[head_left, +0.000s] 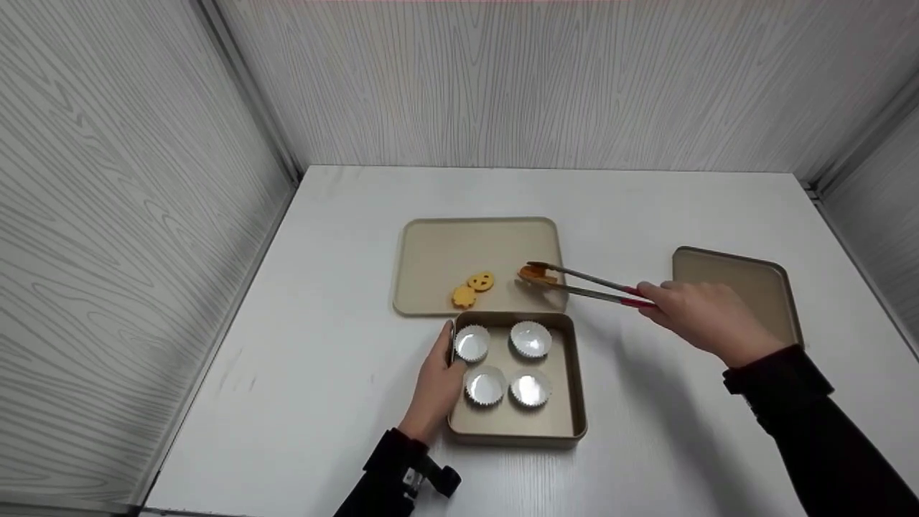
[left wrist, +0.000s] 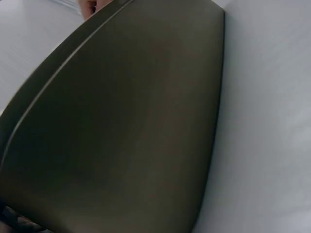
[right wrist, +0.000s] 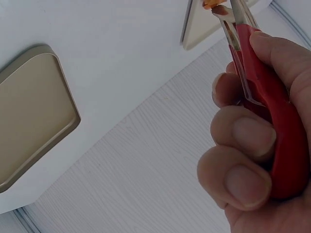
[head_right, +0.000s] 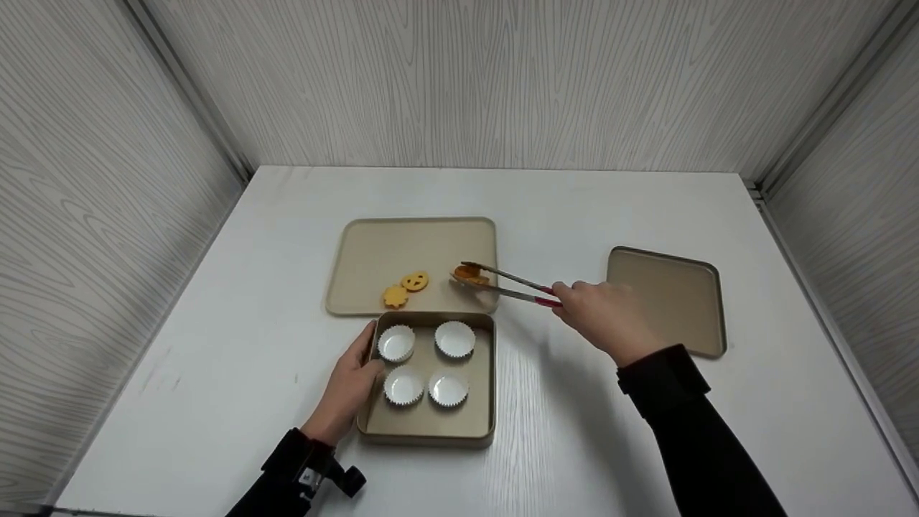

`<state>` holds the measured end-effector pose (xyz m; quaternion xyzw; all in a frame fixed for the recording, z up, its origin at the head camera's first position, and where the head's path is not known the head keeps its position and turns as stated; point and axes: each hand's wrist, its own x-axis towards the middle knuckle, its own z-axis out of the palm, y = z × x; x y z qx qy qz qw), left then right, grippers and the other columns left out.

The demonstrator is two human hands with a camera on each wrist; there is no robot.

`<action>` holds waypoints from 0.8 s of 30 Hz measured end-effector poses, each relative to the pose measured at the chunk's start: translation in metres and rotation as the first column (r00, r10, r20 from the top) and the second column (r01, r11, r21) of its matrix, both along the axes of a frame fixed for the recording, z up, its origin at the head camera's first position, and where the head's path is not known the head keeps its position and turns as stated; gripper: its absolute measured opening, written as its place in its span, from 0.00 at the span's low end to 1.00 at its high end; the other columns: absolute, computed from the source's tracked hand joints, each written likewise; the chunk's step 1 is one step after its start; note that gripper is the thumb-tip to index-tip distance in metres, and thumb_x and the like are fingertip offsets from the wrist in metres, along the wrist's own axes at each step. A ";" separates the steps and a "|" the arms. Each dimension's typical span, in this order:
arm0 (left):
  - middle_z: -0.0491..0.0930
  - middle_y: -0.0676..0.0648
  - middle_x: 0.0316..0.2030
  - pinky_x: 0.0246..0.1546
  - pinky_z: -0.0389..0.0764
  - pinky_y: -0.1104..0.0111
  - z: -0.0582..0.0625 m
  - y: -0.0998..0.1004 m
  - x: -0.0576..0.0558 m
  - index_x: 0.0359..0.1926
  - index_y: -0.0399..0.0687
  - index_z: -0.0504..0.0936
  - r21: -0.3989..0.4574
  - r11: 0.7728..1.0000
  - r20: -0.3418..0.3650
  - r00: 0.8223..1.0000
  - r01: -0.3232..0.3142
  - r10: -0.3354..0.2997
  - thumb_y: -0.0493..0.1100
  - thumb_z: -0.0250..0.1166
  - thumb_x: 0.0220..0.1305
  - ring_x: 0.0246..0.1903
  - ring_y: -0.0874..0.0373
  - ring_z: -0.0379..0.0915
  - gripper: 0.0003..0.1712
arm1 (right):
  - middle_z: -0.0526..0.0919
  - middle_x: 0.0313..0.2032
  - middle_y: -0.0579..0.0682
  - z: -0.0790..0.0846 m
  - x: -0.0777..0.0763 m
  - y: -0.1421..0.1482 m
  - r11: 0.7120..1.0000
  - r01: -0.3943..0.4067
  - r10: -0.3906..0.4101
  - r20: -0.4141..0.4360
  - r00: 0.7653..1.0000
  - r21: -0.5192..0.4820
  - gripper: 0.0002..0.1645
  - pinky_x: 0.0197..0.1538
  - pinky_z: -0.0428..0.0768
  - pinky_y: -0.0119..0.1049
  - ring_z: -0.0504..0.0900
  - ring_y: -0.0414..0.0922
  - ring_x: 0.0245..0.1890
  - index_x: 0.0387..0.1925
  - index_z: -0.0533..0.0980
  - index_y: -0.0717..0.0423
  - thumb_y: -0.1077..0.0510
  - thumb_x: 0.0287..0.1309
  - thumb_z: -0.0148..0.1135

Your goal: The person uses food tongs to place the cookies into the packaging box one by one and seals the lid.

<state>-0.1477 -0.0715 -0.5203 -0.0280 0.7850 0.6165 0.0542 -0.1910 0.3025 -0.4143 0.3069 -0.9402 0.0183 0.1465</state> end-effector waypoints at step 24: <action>0.52 0.49 0.80 0.78 0.49 0.57 -0.012 0.001 0.002 0.82 0.47 0.51 0.047 0.999 -0.019 1.000 -0.005 0.006 0.36 0.47 0.70 0.79 0.53 0.45 0.40 | 0.71 0.16 0.48 0.006 -0.002 -0.003 0.999 0.034 -0.034 0.005 0.999 0.016 0.12 0.14 0.58 0.38 0.60 0.45 0.12 0.34 0.72 0.56 0.60 0.61 0.69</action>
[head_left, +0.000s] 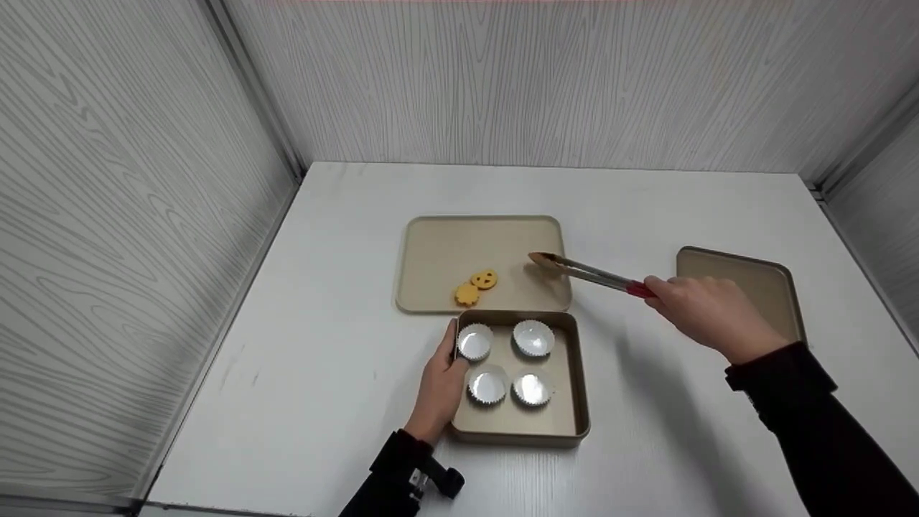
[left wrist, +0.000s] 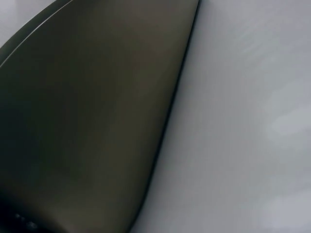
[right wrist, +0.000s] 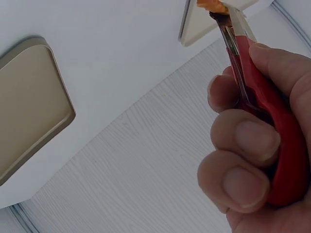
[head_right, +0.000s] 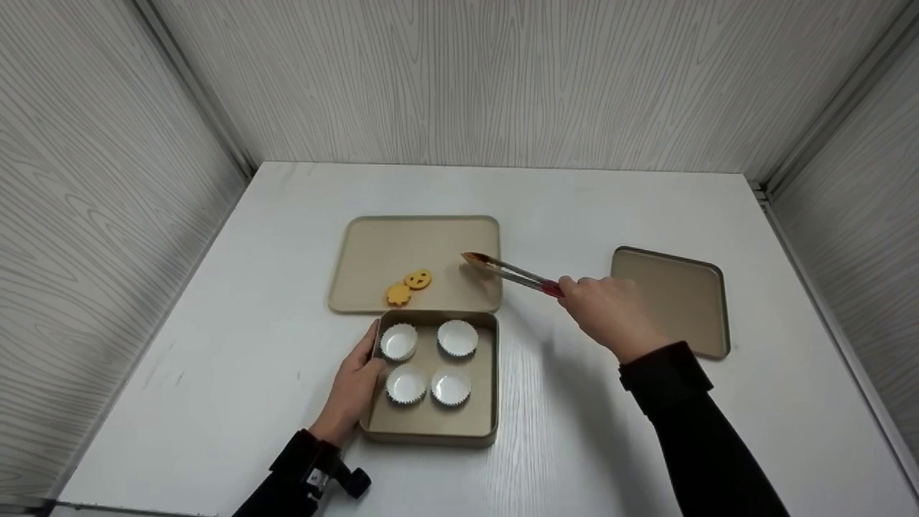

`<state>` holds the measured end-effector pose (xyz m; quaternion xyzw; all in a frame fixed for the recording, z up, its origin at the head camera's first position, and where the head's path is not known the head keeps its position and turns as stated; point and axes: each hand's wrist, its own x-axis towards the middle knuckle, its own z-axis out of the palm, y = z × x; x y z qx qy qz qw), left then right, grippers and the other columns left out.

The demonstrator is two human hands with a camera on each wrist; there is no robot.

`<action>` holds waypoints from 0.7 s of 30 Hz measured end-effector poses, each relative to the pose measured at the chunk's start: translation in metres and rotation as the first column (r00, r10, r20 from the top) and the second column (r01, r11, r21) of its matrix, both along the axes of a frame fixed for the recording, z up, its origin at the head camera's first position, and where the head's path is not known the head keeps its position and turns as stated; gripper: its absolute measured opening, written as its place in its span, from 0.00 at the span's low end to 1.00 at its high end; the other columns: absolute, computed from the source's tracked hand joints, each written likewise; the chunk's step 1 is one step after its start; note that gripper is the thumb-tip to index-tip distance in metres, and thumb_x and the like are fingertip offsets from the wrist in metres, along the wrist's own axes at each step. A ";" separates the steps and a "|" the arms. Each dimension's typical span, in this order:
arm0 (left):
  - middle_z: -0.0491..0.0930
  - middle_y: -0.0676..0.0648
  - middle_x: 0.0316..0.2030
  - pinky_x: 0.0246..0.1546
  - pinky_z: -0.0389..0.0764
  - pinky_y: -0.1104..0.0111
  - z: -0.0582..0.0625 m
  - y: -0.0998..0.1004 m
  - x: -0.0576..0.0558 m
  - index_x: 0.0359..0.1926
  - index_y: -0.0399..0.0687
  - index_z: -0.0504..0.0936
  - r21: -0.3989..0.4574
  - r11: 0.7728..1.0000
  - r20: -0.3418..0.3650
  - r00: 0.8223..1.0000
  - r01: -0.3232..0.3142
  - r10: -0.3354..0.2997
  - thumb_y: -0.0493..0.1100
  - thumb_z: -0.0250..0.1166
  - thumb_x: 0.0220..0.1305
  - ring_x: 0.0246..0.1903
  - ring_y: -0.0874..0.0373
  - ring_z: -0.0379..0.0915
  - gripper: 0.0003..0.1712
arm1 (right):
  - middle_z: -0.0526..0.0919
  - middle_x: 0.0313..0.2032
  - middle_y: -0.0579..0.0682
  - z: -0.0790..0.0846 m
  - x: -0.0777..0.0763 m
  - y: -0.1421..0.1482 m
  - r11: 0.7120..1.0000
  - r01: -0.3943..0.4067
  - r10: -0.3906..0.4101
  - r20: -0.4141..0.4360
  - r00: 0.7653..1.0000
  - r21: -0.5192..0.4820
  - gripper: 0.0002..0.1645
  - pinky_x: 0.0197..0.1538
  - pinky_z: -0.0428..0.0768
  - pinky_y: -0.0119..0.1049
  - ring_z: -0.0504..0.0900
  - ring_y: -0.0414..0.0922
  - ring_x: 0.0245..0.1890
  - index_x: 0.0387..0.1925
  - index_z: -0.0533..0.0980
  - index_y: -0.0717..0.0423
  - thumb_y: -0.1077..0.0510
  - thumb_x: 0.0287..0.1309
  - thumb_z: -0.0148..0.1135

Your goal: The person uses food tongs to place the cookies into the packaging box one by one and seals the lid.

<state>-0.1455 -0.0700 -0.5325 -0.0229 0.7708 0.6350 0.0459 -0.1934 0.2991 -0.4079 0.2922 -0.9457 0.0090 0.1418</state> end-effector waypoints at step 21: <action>0.53 0.49 0.79 0.78 0.48 0.58 0.000 0.001 -0.001 0.81 0.48 0.53 0.024 1.000 -0.006 1.000 -0.017 0.017 0.36 0.48 0.70 0.78 0.53 0.45 0.39 | 0.65 0.17 0.41 -0.001 0.001 -0.001 0.975 0.089 -0.060 0.145 0.988 -0.202 0.07 0.22 0.59 0.36 0.62 0.42 0.19 0.32 0.75 0.52 0.61 0.66 0.64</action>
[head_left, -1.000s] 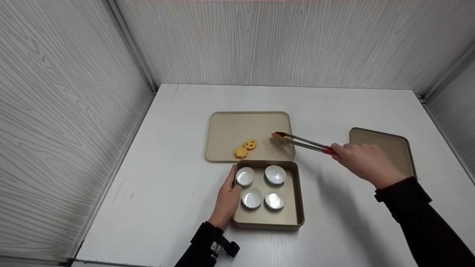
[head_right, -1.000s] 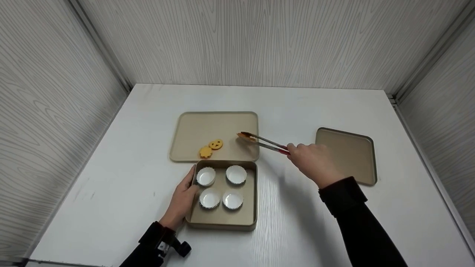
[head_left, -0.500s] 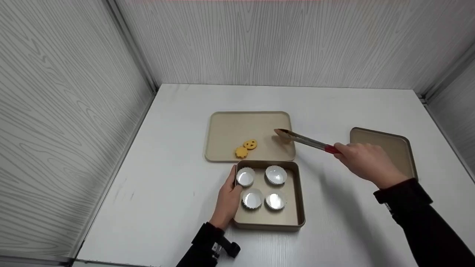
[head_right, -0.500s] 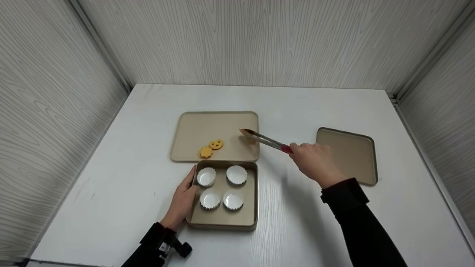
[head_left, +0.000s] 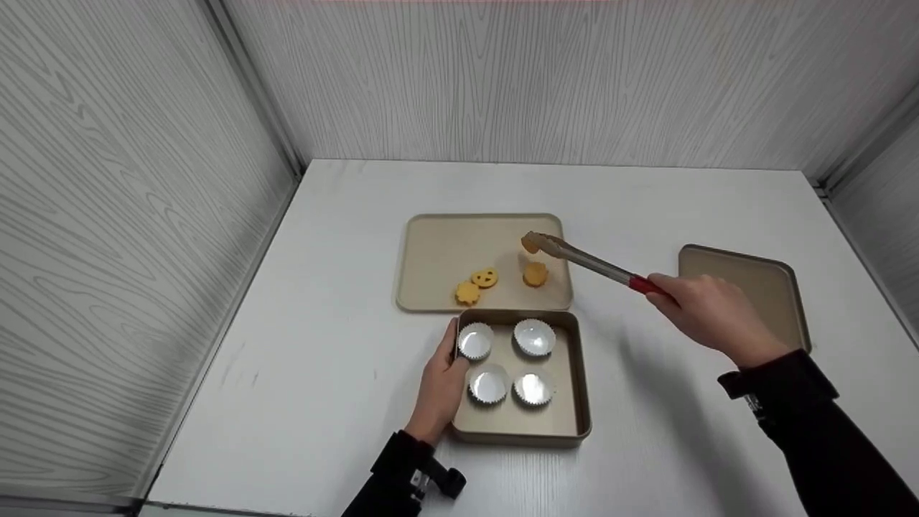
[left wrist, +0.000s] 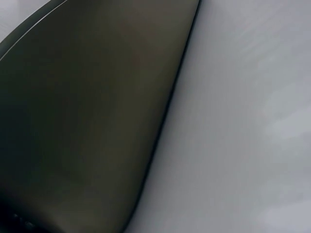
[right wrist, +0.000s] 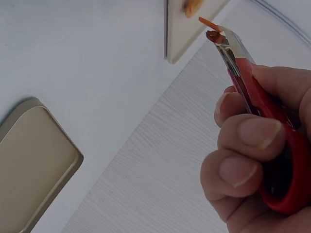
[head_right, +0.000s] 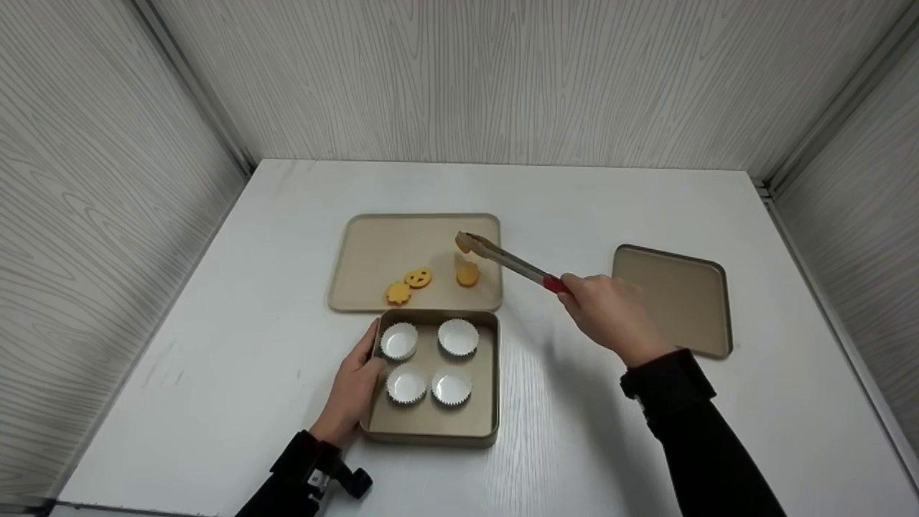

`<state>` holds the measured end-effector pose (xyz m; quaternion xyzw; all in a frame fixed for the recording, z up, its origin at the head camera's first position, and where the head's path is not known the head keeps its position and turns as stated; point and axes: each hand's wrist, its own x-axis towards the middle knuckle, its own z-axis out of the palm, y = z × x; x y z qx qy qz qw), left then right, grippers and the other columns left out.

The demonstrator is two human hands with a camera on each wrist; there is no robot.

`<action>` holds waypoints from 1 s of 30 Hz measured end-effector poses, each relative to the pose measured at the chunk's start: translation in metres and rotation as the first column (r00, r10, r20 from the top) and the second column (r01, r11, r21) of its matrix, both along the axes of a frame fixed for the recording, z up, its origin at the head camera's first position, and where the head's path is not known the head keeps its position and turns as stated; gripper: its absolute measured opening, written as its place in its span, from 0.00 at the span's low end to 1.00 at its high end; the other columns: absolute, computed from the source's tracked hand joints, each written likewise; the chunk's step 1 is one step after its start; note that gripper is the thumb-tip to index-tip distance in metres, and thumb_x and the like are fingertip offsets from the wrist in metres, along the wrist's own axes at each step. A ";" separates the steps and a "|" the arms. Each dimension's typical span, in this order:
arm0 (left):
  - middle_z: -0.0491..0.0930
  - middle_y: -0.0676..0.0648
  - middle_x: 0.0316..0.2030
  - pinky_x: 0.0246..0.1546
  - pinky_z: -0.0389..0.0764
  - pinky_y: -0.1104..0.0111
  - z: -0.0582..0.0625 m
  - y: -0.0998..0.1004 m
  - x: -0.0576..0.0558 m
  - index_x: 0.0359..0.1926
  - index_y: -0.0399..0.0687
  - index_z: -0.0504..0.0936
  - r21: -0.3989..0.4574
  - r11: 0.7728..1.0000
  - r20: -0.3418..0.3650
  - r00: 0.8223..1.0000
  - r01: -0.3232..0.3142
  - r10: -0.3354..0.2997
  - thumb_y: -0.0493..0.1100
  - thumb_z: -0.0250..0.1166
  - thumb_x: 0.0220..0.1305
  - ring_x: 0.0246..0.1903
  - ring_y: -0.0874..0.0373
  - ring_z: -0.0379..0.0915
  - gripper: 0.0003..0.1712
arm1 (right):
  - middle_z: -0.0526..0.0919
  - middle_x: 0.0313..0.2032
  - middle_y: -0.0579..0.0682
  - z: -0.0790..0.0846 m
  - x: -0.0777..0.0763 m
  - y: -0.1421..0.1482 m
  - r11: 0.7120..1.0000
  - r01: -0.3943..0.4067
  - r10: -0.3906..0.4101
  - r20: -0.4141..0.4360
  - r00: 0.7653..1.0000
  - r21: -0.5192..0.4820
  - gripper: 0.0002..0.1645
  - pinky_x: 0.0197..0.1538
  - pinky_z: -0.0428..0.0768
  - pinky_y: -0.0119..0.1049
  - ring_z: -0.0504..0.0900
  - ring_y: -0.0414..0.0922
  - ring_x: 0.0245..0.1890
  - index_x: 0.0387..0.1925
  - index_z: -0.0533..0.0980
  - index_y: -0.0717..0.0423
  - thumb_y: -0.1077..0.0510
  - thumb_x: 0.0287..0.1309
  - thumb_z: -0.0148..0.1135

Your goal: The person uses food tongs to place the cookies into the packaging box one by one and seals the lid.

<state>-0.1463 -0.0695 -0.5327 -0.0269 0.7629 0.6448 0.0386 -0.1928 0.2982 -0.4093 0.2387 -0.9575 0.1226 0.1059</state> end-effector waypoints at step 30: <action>0.52 0.51 0.80 0.79 0.48 0.59 0.002 -0.001 0.003 0.82 0.50 0.52 -0.003 1.000 0.014 1.000 0.003 -0.003 0.37 0.49 0.71 0.78 0.56 0.44 0.40 | 0.75 0.21 0.35 0.006 0.062 0.029 0.979 -0.093 0.080 -0.074 0.994 -0.181 0.15 0.20 0.61 0.25 0.61 0.29 0.18 0.45 0.86 0.54 0.67 0.56 0.71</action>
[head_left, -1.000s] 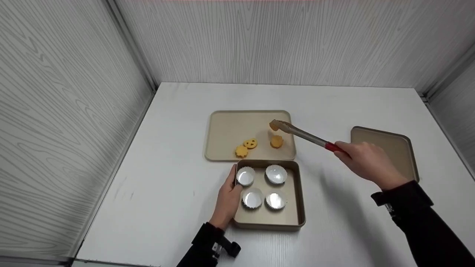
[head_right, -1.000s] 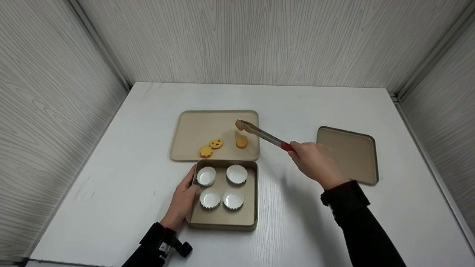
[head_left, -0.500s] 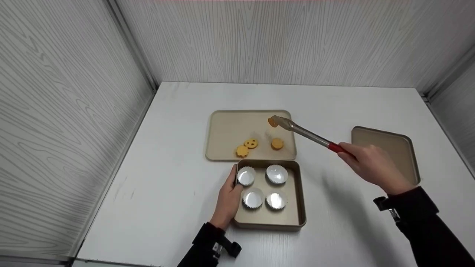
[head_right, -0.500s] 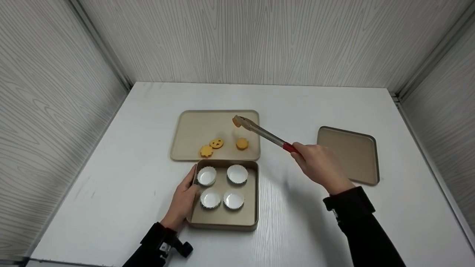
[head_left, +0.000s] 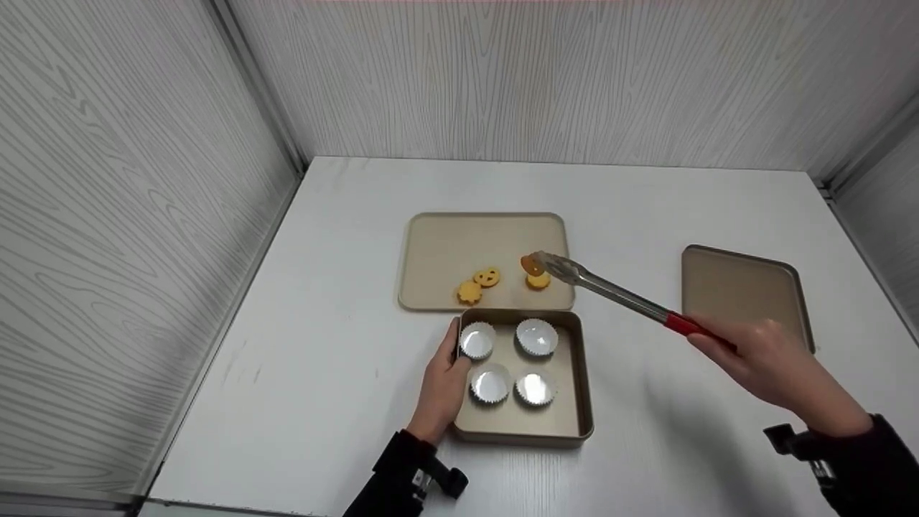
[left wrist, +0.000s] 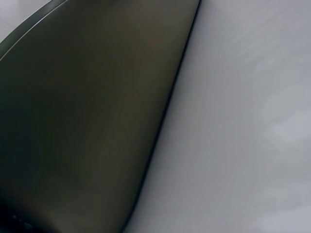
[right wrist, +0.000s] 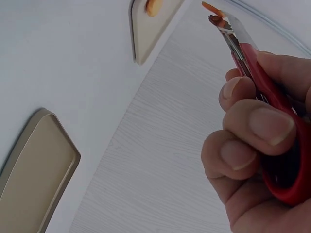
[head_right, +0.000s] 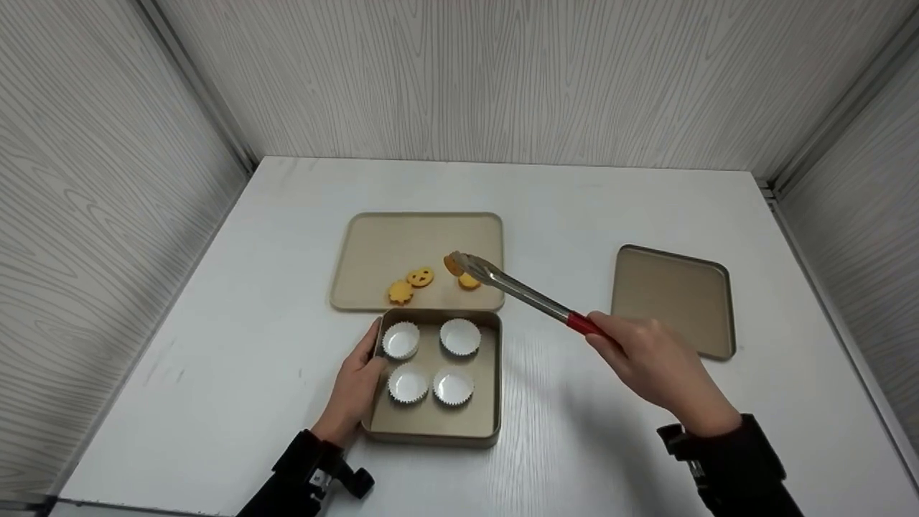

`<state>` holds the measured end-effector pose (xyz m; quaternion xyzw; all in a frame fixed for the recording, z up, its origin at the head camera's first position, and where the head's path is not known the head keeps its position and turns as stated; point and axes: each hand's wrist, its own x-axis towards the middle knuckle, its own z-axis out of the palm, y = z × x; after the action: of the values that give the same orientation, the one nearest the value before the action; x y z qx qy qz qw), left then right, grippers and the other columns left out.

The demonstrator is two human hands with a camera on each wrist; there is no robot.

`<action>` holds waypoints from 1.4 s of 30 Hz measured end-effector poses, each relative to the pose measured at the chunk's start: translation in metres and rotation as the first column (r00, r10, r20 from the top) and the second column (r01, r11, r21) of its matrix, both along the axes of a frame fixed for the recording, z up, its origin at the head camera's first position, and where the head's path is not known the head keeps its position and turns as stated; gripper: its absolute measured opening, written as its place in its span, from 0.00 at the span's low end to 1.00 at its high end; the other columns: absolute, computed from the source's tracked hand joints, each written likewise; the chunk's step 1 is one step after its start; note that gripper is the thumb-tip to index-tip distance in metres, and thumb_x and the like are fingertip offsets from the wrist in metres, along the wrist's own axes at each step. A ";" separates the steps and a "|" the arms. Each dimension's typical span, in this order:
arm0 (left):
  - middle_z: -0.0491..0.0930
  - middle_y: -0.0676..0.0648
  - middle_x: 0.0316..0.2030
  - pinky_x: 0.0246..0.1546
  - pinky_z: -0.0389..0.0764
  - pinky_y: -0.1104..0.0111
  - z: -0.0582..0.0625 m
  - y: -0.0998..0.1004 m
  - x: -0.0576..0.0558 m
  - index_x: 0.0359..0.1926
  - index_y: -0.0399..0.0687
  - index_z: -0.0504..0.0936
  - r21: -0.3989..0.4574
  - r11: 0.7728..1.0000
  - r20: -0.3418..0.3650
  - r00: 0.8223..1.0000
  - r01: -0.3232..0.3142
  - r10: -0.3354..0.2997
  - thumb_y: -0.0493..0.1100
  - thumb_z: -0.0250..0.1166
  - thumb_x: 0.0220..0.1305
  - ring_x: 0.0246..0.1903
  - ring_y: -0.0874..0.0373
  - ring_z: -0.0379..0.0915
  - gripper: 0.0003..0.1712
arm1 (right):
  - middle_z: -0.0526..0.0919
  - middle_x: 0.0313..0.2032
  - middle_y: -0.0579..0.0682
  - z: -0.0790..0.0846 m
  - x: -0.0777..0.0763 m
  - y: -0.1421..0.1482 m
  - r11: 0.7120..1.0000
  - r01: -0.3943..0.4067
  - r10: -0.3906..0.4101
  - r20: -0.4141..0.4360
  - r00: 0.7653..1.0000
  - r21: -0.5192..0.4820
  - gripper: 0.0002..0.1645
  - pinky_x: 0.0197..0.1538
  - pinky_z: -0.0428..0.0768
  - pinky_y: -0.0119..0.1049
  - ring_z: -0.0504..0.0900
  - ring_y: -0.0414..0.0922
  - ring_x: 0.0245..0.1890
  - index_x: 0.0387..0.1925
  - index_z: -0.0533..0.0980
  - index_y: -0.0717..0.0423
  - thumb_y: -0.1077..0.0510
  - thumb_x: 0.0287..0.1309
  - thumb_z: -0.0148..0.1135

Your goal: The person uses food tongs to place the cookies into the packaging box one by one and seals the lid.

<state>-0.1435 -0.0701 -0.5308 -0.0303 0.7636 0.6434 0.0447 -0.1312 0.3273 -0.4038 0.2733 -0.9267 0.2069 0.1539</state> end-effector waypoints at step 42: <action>0.52 0.51 0.80 0.78 0.49 0.59 0.001 0.000 0.002 0.82 0.50 0.52 -0.011 1.000 -0.030 1.000 -0.008 0.008 0.38 0.48 0.72 0.78 0.56 0.46 0.39 | 0.68 0.24 0.23 0.019 0.028 -0.006 0.958 -0.125 0.108 0.078 0.991 0.259 0.15 0.24 0.62 0.27 0.60 0.26 0.22 0.38 0.80 0.41 0.61 0.52 0.75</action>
<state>-0.1420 -0.0703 -0.5302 -0.0241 0.7678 0.6395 0.0308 -0.1033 0.3212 -0.3850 0.3387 -0.9327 0.0991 0.0744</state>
